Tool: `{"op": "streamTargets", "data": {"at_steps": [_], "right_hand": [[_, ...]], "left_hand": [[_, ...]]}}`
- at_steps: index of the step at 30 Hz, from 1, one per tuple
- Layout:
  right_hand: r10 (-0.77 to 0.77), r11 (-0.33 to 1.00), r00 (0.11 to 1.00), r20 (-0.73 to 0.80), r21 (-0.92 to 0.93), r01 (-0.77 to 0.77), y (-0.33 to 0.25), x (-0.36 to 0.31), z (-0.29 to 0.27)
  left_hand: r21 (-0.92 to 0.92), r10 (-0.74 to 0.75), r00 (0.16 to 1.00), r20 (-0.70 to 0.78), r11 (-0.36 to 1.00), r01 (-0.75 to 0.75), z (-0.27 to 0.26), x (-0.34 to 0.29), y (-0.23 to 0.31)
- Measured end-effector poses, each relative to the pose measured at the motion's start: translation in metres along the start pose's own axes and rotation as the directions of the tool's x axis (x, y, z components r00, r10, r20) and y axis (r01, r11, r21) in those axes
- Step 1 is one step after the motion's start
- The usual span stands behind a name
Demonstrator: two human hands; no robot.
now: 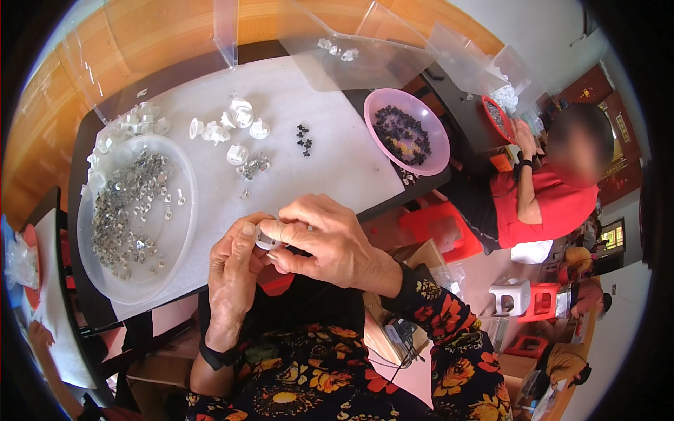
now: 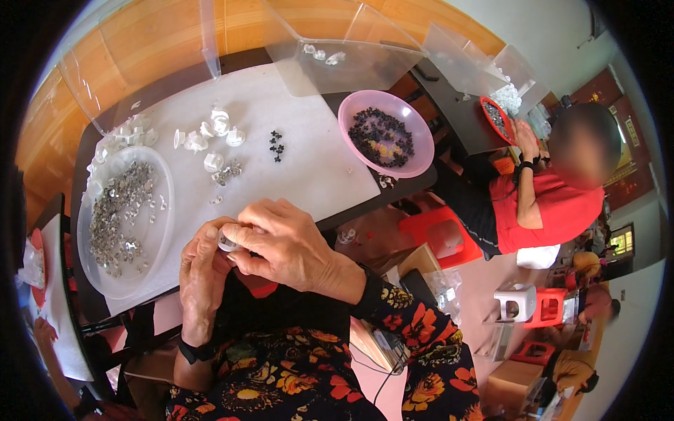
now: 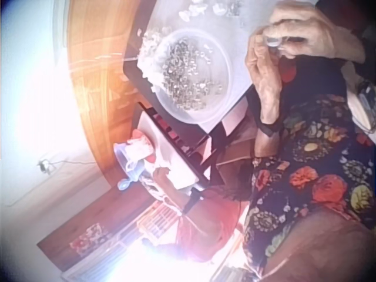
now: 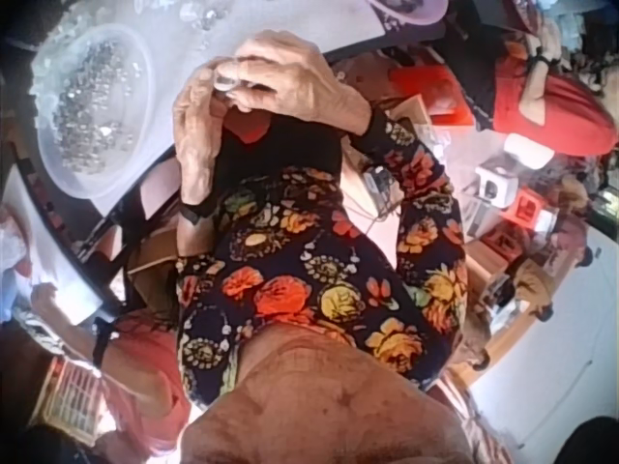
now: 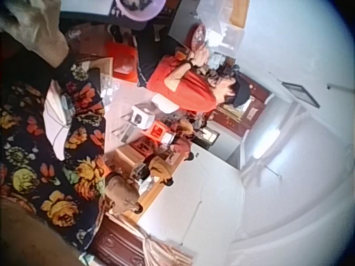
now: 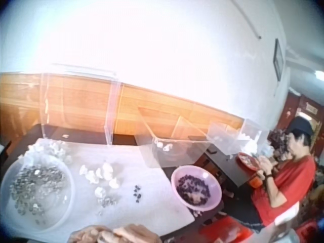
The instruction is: Assembling small white plastic components by inserting black pieces and metal rings.
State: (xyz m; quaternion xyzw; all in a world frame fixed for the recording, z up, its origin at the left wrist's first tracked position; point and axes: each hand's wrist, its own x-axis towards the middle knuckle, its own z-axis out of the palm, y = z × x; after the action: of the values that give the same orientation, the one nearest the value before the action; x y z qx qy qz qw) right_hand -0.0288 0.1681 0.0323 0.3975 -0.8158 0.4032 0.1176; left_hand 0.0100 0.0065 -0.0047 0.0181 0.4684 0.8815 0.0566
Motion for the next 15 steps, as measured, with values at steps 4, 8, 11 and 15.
{"op": "streamTargets", "data": {"at_steps": [4,8,11,15], "right_hand": [[-0.105,0.991,0.994,-0.029,-0.091,0.102,0.004,-0.002,0.000],[0.229,0.913,0.973,0.005,0.345,-0.216,-0.003,-0.005,0.006],[0.151,0.970,0.988,0.021,0.191,-0.153,-0.005,0.002,0.002],[0.206,0.972,0.977,0.056,0.101,-0.211,-0.010,0.020,-0.015]], "left_hand": [[-0.006,-0.002,0.998,0.061,1.000,0.003,0.000,0.001,0.001],[0.058,0.032,0.998,-0.048,0.998,-0.029,0.006,0.001,-0.003],[0.127,0.087,0.992,-0.088,0.989,-0.075,0.010,0.001,-0.008],[-0.017,0.040,0.999,0.036,0.999,-0.039,0.008,0.003,0.000]]}}
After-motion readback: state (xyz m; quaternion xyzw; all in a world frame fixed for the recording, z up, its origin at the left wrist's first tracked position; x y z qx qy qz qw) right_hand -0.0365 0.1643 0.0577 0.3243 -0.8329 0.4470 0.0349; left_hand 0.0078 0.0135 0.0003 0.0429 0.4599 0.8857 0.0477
